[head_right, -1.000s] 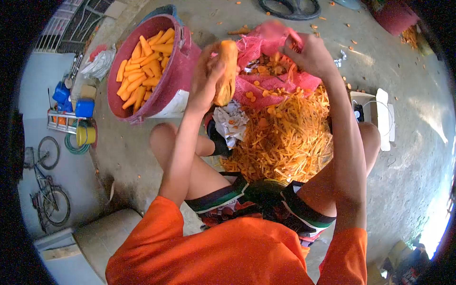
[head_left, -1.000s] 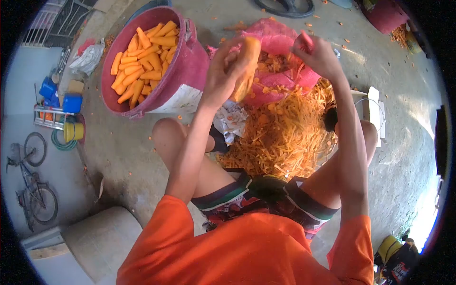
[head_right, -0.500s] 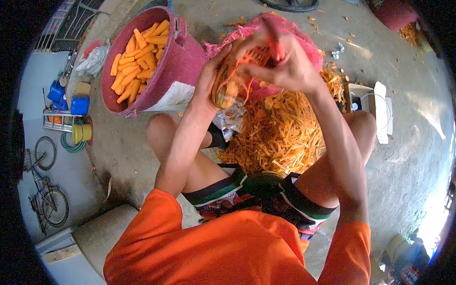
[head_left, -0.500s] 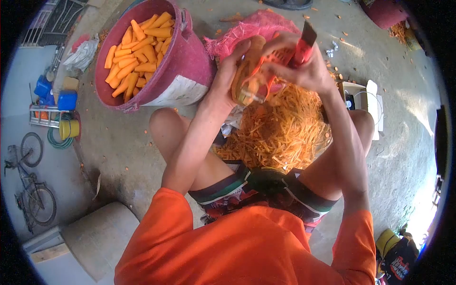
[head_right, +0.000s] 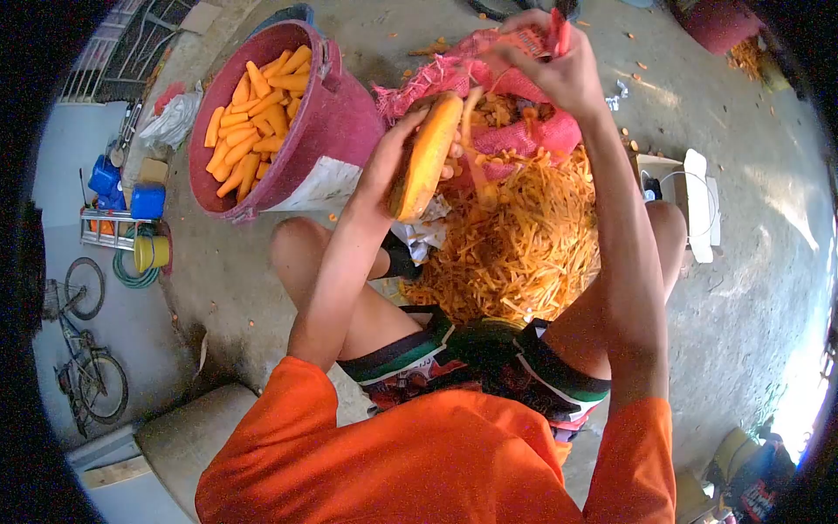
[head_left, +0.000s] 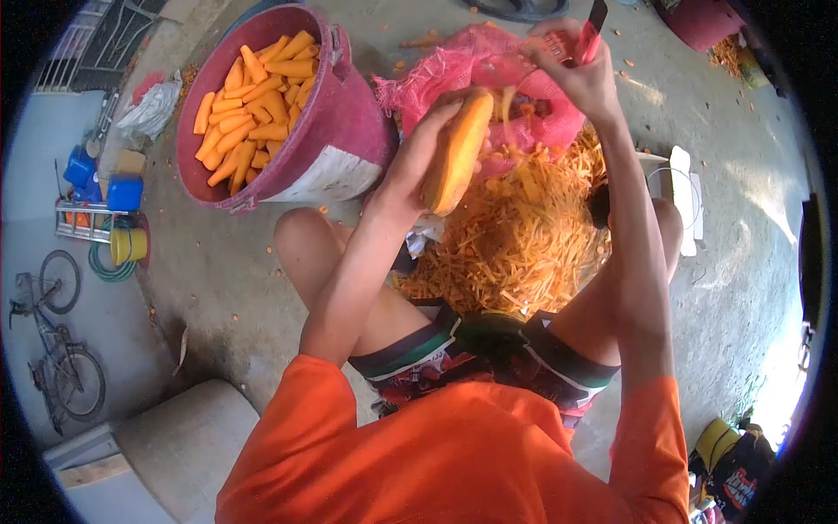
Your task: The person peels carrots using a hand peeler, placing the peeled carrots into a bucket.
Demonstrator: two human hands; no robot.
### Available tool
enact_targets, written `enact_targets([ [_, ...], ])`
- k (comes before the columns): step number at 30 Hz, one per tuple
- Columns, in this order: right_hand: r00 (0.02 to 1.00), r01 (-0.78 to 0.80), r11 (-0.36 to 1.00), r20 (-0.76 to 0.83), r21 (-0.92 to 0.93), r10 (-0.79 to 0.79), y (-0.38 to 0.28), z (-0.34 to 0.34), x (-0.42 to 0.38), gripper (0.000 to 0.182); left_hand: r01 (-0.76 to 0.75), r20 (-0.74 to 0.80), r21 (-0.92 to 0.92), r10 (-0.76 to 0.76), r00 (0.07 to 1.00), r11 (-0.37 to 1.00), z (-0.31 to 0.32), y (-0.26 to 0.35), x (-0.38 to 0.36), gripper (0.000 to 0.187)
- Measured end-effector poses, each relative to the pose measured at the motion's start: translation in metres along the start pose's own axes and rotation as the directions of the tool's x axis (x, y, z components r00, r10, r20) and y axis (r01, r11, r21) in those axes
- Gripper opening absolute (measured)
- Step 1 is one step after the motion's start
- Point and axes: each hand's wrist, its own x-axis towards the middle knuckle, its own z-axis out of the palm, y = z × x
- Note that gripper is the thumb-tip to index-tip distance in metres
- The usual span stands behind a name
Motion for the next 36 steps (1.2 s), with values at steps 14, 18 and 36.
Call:
enact_targets([
  [14,0.990,0.092,0.991,0.100,0.099,-0.102,-0.062,0.035,-0.014,0.016,-0.177,-0.027,0.147,0.183,0.983,0.973,0.023,0.003,0.012,0.027],
  [18,0.974,0.136,0.990,0.179,0.048,-0.142,-0.049,0.033,-0.014,0.015,-0.143,-0.070,0.141,0.154,0.986,0.980,0.023,0.008,0.000,0.030],
  [36,0.926,0.306,0.952,0.223,0.026,-0.304,-0.072,0.041,-0.011,0.019,-0.178,-0.259,0.109,0.201,0.945,0.978,0.040,0.009,0.004,0.029],
])
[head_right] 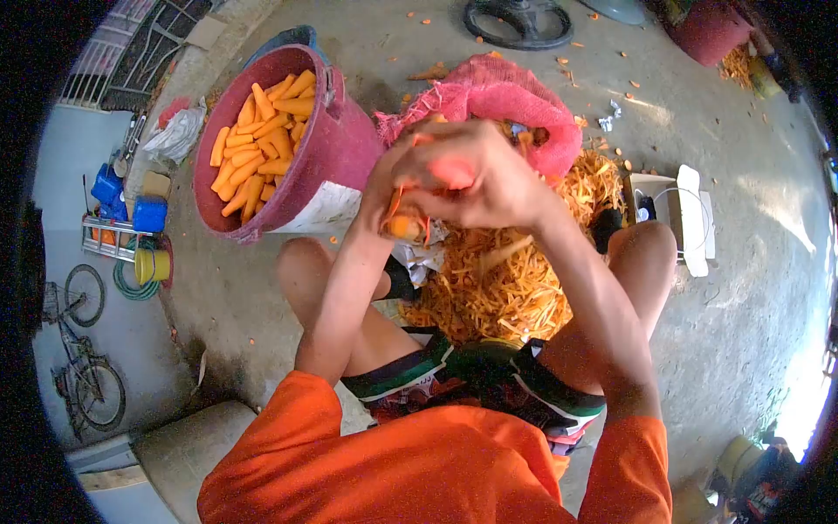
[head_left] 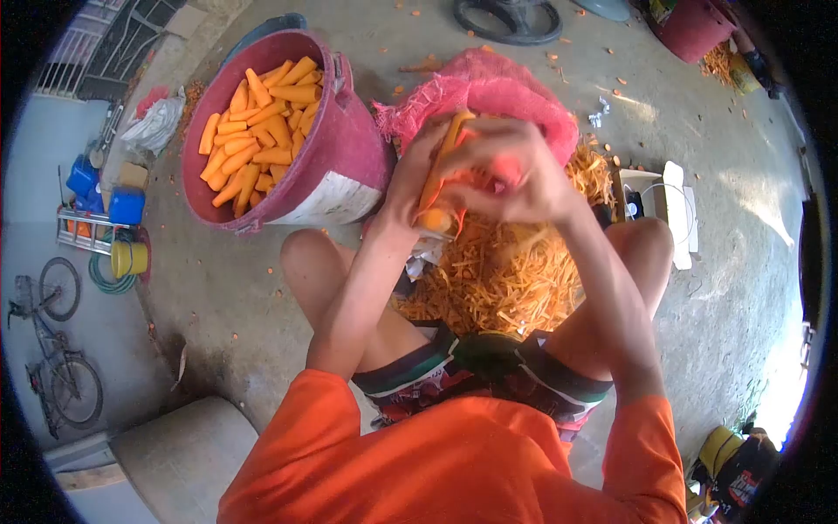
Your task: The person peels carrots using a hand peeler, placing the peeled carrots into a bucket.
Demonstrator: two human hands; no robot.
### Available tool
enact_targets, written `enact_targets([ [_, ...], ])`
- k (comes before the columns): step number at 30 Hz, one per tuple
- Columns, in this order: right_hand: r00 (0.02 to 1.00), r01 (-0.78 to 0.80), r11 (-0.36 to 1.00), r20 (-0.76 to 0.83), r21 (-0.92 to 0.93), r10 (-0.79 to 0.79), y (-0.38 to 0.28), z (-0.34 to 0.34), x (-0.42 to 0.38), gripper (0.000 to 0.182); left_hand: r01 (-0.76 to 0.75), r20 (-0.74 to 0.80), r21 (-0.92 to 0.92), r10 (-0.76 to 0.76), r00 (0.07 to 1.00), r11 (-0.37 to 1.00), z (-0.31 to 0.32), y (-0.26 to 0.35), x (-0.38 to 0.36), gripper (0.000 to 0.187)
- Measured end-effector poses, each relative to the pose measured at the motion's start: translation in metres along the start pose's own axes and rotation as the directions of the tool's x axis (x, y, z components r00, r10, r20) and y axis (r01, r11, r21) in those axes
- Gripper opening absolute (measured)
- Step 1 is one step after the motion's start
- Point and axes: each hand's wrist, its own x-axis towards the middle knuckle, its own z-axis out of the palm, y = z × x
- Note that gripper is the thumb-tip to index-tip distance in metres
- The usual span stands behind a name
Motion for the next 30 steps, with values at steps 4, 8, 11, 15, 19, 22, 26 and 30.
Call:
enact_targets([
  [4,0.919,-0.306,0.944,-0.223,0.121,0.326,0.045,-0.028,-0.016,0.016,0.105,0.224,0.016,-0.106,0.969,0.994,-0.022,0.002,-0.005,0.028],
  [8,0.899,-0.325,0.866,-0.160,0.380,0.407,0.026,-0.025,-0.012,0.013,0.153,0.229,-0.147,-0.117,0.966,0.977,-0.016,0.007,-0.001,0.031],
  [11,1.000,0.010,0.999,0.025,-0.052,-0.009,-0.006,0.000,-0.001,0.013,0.128,0.016,-0.269,-0.128,0.992,0.955,0.008,0.009,-0.007,0.034],
  [15,0.861,-0.327,0.933,-0.361,0.149,0.359,0.064,-0.050,-0.016,0.013,0.181,0.367,-0.111,-0.129,0.921,0.977,-0.035,0.005,-0.003,0.038],
  [19,0.836,-0.356,0.900,-0.344,0.252,0.427,0.052,-0.049,-0.013,0.015,-0.151,0.209,0.272,0.095,0.973,0.950,-0.013,0.012,-0.012,0.036],
  [22,0.925,-0.277,0.953,-0.236,0.120,0.299,0.053,-0.040,-0.015,0.017,-0.170,0.235,0.287,0.102,0.966,0.943,-0.020,0.013,-0.011,0.035],
  [26,0.899,-0.221,0.956,-0.340,0.195,0.277,0.062,-0.041,-0.013,0.017,-0.157,0.262,0.184,0.105,0.959,0.970,-0.019,0.017,-0.013,0.037],
  [30,0.811,-0.358,0.904,-0.402,0.234,0.426,0.069,-0.045,-0.017,0.019,-0.018,0.216,0.047,0.008,0.976,0.999,-0.020,0.010,-0.013,0.028],
])
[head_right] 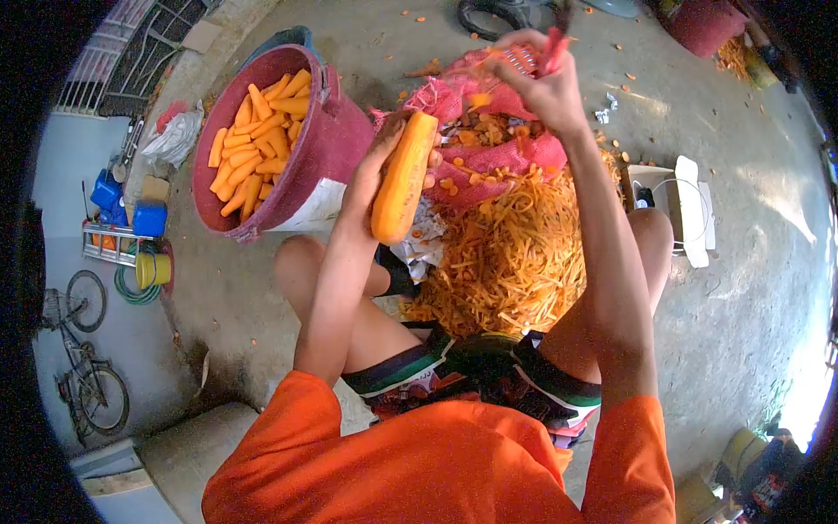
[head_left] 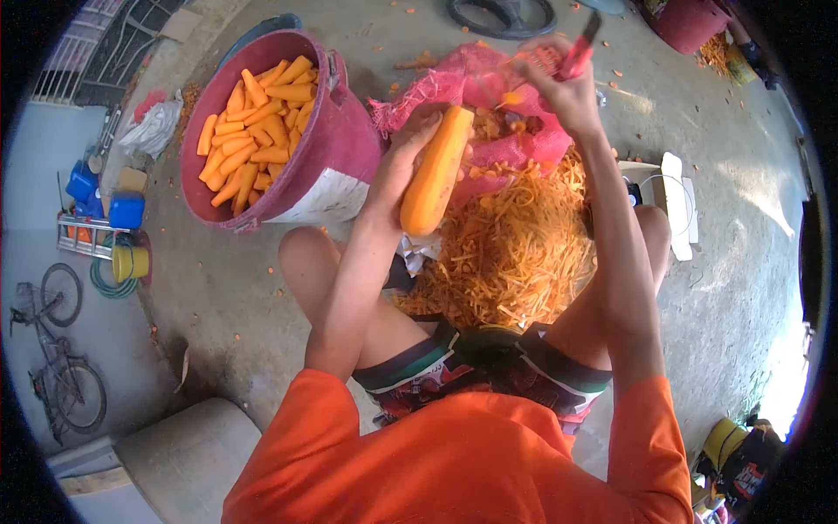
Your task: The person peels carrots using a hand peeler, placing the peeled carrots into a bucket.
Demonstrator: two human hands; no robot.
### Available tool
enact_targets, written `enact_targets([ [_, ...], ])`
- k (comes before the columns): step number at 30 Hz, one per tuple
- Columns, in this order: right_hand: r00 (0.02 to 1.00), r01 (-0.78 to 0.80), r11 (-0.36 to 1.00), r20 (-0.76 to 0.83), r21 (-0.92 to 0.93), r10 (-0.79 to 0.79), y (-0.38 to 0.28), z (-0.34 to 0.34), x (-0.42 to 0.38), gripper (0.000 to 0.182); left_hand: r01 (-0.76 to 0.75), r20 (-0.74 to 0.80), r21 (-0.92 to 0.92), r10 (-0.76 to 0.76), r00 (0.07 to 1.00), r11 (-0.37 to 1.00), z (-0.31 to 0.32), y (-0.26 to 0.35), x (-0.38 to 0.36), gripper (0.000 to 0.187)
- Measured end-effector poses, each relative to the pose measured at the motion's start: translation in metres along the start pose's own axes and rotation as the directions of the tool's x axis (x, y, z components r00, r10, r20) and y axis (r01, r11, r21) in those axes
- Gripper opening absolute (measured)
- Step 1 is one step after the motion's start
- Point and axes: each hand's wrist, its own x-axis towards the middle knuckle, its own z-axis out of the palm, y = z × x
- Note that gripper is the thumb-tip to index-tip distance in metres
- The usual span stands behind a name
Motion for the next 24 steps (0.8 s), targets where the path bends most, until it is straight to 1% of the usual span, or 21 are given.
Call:
enact_targets([
  [2,0.998,0.011,0.999,0.059,0.049,-0.014,-0.018,0.010,-0.005,0.019,0.033,0.039,-0.157,-0.027,0.999,0.987,-0.004,-0.002,0.004,0.037],
  [3,0.993,0.010,0.996,0.118,0.092,-0.021,-0.030,0.017,-0.014,0.020,0.032,0.034,-0.162,-0.027,0.999,0.986,-0.005,-0.004,0.007,0.037],
  [4,0.951,-0.084,0.942,0.310,0.325,-0.022,-0.051,0.030,-0.025,0.020,-0.003,0.000,-0.162,0.003,1.000,0.987,-0.005,-0.005,0.011,0.034],
  [5,0.949,-0.089,0.941,0.314,0.327,-0.019,-0.058,0.042,-0.034,0.020,-0.039,-0.033,-0.158,0.034,0.999,0.987,-0.005,-0.006,0.015,0.032],
  [6,0.890,0.128,0.981,0.420,0.145,-0.178,-0.063,0.053,-0.043,0.020,-0.038,-0.041,-0.159,0.032,0.999,0.987,-0.003,-0.007,0.016,0.032],
  [7,0.786,0.361,0.932,0.542,-0.012,-0.297,-0.064,0.059,-0.047,0.019,-0.017,-0.099,-0.163,0.001,0.995,0.987,-0.002,-0.008,0.016,0.032],
  [9,0.800,0.360,0.933,0.519,-0.015,-0.300,-0.058,0.059,-0.044,0.020,0.008,-0.160,-0.165,-0.035,0.987,0.986,-0.004,-0.008,0.016,0.033],
  [10,0.813,0.361,0.932,0.498,-0.025,-0.302,-0.054,0.057,-0.041,0.020,-0.008,-0.048,-0.120,0.002,0.999,0.993,-0.008,-0.010,0.013,0.033],
  [11,0.904,0.184,0.983,0.396,-0.021,-0.161,-0.043,0.049,-0.037,0.020,-0.029,0.068,-0.078,0.035,0.997,0.997,-0.014,-0.012,0.012,0.034],
  [12,0.960,0.058,0.997,0.277,-0.050,-0.042,-0.034,0.034,-0.024,0.021,0.064,0.135,-0.119,-0.048,0.990,0.991,-0.020,-0.011,0.014,0.034],
  [13,0.985,-0.069,0.995,0.152,-0.066,0.079,-0.034,0.026,-0.014,0.021,0.063,0.136,-0.121,-0.046,0.990,0.991,-0.020,-0.011,0.013,0.034],
  [14,0.985,-0.069,0.995,0.153,-0.069,0.079,-0.032,0.024,-0.016,0.021,0.108,0.099,-0.171,-0.091,0.991,0.979,-0.020,-0.011,0.012,0.035],
  [15,0.985,-0.084,0.996,0.153,0.011,0.081,-0.030,0.024,-0.018,0.023,0.148,0.066,-0.219,-0.137,0.988,0.964,-0.020,-0.009,0.013,0.035],
  [17,0.985,-0.093,0.991,0.157,0.092,0.078,-0.043,0.035,-0.023,0.024,0.151,0.121,-0.265,-0.123,0.985,0.952,-0.014,-0.005,0.012,0.034],
  [18,0.924,0.157,0.988,0.351,0.013,-0.151,-0.056,0.051,-0.037,0.025,0.105,-0.004,-0.283,-0.110,0.994,0.953,-0.001,-0.005,0.011,0.033],
  [19,0.770,0.412,0.911,0.539,-0.012,-0.341,-0.064,0.061,-0.041,0.026,0.054,-0.128,-0.291,-0.095,0.987,0.955,0.006,-0.003,0.012,0.033],
  [20,0.788,0.426,0.904,0.496,-0.011,-0.365,-0.058,0.062,-0.040,0.026,0.046,-0.128,-0.277,-0.085,0.988,0.960,-0.004,-0.009,0.015,0.032],
  [21,0.808,0.430,0.903,0.450,-0.009,-0.381,-0.048,0.060,-0.040,0.027,0.051,-0.141,-0.277,-0.094,0.986,0.959,-0.014,-0.011,0.015,0.032],
  [22,0.907,0.198,0.980,0.373,0.033,-0.196,-0.039,0.051,-0.036,0.023,0.078,-0.015,-0.252,-0.084,0.996,0.965,-0.026,-0.013,0.013,0.032],
  [23,0.951,-0.026,0.996,0.308,0.085,-0.001,-0.030,0.036,-0.024,0.019,0.089,0.124,-0.223,-0.062,0.990,0.971,-0.031,-0.013,0.014,0.031],
  [24,0.977,0.057,0.998,0.207,-0.027,-0.050,-0.017,0.024,-0.012,0.017,0.110,0.039,-0.166,-0.105,0.994,0.980,-0.019,-0.006,0.008,0.032],
])
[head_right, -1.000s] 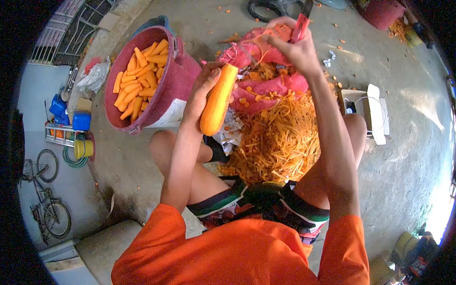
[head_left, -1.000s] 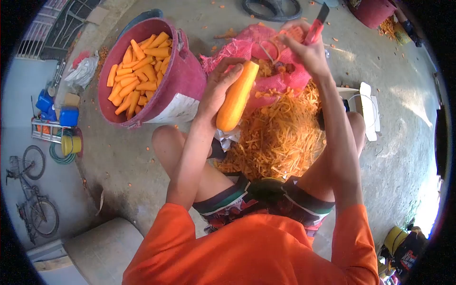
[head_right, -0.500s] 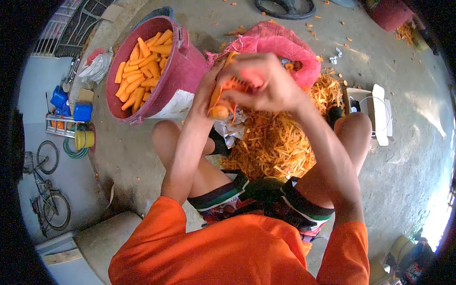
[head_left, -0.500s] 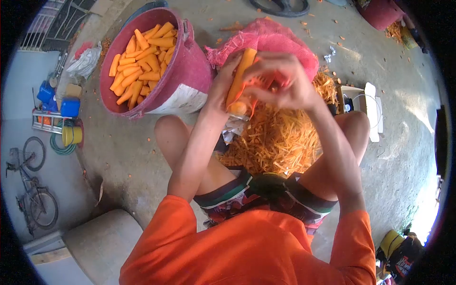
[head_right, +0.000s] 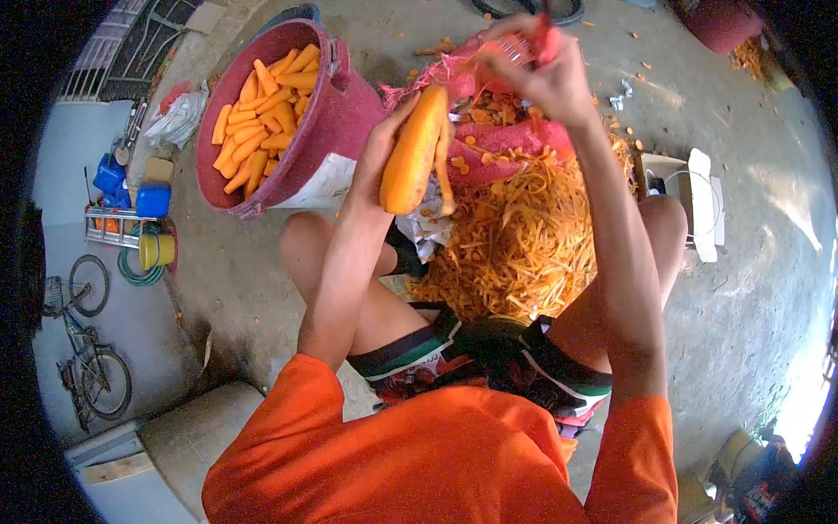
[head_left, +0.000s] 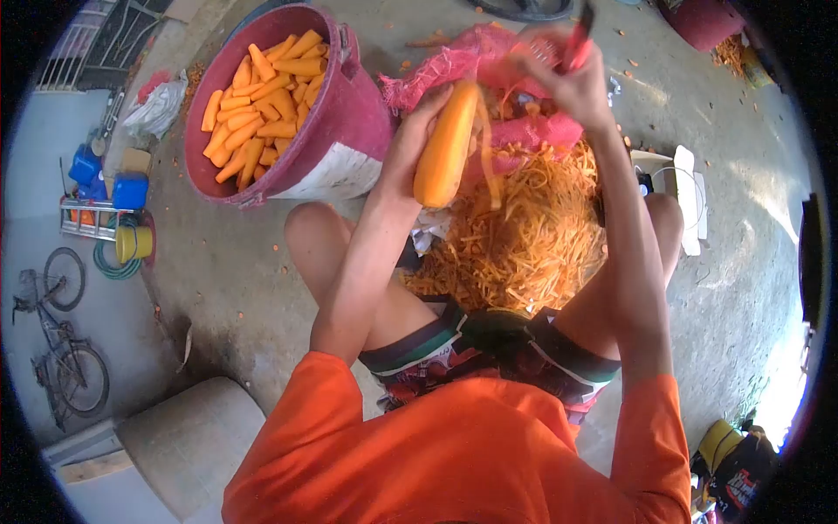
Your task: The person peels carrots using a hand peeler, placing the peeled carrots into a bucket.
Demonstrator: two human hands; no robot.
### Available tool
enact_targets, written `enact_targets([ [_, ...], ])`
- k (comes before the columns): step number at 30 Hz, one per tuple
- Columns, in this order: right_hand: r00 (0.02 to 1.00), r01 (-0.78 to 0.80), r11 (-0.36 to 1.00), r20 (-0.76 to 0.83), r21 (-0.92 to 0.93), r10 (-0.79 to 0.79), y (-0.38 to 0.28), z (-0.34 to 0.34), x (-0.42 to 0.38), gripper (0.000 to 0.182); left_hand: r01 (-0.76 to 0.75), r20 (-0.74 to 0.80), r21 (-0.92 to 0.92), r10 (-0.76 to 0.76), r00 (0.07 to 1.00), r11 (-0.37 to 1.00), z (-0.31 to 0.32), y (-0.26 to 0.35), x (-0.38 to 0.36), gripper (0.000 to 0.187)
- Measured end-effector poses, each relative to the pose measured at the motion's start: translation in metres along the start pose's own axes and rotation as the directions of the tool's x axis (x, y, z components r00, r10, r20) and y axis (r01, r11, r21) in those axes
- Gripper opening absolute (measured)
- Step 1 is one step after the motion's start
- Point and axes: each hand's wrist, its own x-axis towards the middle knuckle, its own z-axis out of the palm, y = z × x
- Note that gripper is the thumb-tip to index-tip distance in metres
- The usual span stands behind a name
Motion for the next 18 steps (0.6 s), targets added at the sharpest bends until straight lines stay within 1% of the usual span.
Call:
enact_targets([
  [1,0.993,0.049,0.990,-0.099,-0.134,-0.062,0.008,-0.008,0.005,0.015,-0.001,0.003,-0.004,0.001,1.000,1.000,0.000,-0.002,-0.001,0.032],
  [2,0.997,0.065,0.998,-0.051,-0.018,-0.066,-0.004,0.000,0.004,0.017,-0.026,0.033,-0.001,0.026,0.999,1.000,0.000,-0.001,0.002,0.032],
  [3,0.997,0.071,0.992,0.001,0.102,-0.072,-0.016,0.014,-0.005,0.019,-0.051,0.059,-0.002,0.051,0.997,0.999,-0.001,-0.001,0.004,0.032],
  [4,0.988,0.096,0.993,0.118,0.063,-0.103,-0.026,0.029,-0.017,0.021,-0.115,-0.121,-0.010,0.113,0.986,0.993,0.024,-0.002,0.005,0.029],
  [5,0.926,0.294,0.954,0.266,-0.056,-0.269,-0.047,0.039,-0.021,0.022,-0.119,-0.116,-0.007,0.118,0.986,0.993,0.022,-0.002,0.007,0.029],
  [6,0.912,0.300,0.953,0.308,-0.049,-0.271,-0.048,0.038,-0.016,0.020,-0.136,-0.100,0.068,0.142,0.985,0.988,0.017,-0.003,0.009,0.028],
  [7,0.898,0.298,0.954,0.350,-0.037,-0.267,-0.048,0.039,-0.016,0.019,-0.148,-0.091,0.139,0.161,0.983,0.979,0.012,-0.005,0.007,0.028],
  [8,0.970,0.138,0.990,0.199,0.032,-0.141,-0.035,0.035,-0.016,0.018,-0.111,-0.059,0.032,0.113,0.992,0.993,0.017,-0.002,0.000,0.027],
  [9,0.999,-0.014,0.993,0.052,0.117,0.008,-0.015,0.022,-0.012,0.017,-0.101,-0.065,0.031,0.103,0.993,0.994,0.005,-0.003,-0.001,0.027],
  [10,0.997,-0.072,0.997,-0.042,0.021,0.072,0.002,0.001,-0.002,0.015,0.007,0.161,-0.120,0.013,0.987,0.993,-0.014,-0.001,0.006,0.029],
  [11,0.997,-0.068,0.998,-0.039,0.014,0.069,-0.003,0.000,-0.002,0.015,0.145,0.390,-0.241,-0.041,0.920,0.960,-0.017,0.002,0.009,0.034],
  [12,0.999,-0.016,1.000,-0.047,0.019,0.017,-0.007,0.001,-0.002,0.014,0.082,0.266,-0.254,-0.012,0.964,0.964,-0.018,0.000,0.009,0.033],
  [13,0.998,0.037,0.999,-0.054,0.026,-0.035,-0.014,0.005,-0.002,0.013,0.076,0.274,-0.251,-0.004,0.962,0.965,-0.011,0.001,0.010,0.033],
  [15,0.973,0.064,0.981,0.206,0.182,-0.102,-0.037,0.039,-0.022,0.023,-0.076,0.075,-0.112,0.085,0.994,0.991,0.004,-0.001,0.008,0.032],
  [16,0.937,0.216,0.973,0.263,0.082,-0.230,-0.044,0.043,-0.019,0.025,-0.046,0.022,-0.039,0.047,0.999,0.998,0.011,0.005,0.000,0.033],
  [17,0.880,0.363,0.932,0.330,-0.006,-0.341,-0.048,0.046,-0.017,0.027,-0.046,0.019,-0.035,0.047,0.999,0.998,0.009,0.006,0.000,0.033],
  [18,0.937,0.226,0.972,0.289,-0.072,-0.196,-0.038,0.034,-0.017,0.024,-0.028,0.106,-0.077,0.036,0.994,0.997,0.006,0.003,-0.002,0.033],
])
